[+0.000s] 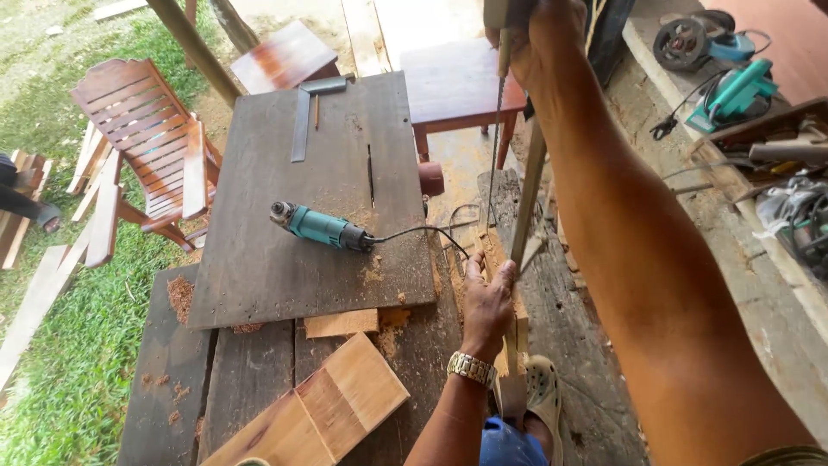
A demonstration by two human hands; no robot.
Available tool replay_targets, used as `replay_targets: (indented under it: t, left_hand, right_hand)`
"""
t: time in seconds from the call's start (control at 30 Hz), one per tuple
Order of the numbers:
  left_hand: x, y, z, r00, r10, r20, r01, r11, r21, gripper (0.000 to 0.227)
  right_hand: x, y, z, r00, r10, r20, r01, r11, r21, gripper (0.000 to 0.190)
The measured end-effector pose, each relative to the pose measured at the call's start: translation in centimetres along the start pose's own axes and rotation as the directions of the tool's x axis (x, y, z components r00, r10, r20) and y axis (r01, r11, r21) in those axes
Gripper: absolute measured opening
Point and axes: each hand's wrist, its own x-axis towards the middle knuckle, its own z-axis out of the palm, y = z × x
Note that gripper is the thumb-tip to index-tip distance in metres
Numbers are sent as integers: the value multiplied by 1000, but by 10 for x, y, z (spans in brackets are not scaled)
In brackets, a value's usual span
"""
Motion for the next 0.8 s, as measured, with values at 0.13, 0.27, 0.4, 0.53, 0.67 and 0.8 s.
replay_targets:
  t: [0.13, 0.27, 0.4, 0.53, 0.67, 0.8]
  left_hand:
    - [-1, 4, 2, 999, -41, 17, 41, 999, -23, 59]
    - [-2, 4, 0, 999, -39, 30, 41, 997, -72, 59]
    - [7, -6, -1, 999, -45, 21, 45, 999, -16, 59]
    - [22, -30, -2, 998, -55, 42, 59, 994, -91, 61]
    - [9, -26, -20, 996, -57, 67, 63, 994, -94, 57]
    - [-63, -33, -72, 991, -111, 79, 103, 990, 99, 53]
  right_hand:
    - [-24, -24, 8, 999, 34, 25, -37, 992, 119, 17]
    - [-78, -68, 18, 993, -17, 117, 1, 990, 141, 14]
    - [-175, -146, 20, 934, -112, 340, 86, 992, 89, 27]
    - [-284, -217, 62, 964, 160, 212, -92, 950, -298, 30]
    - [-357, -224, -2, 998, 66, 17, -42, 798, -601, 30]
    - [-455, -220, -57, 947, 88, -308, -277, 709, -648, 35]
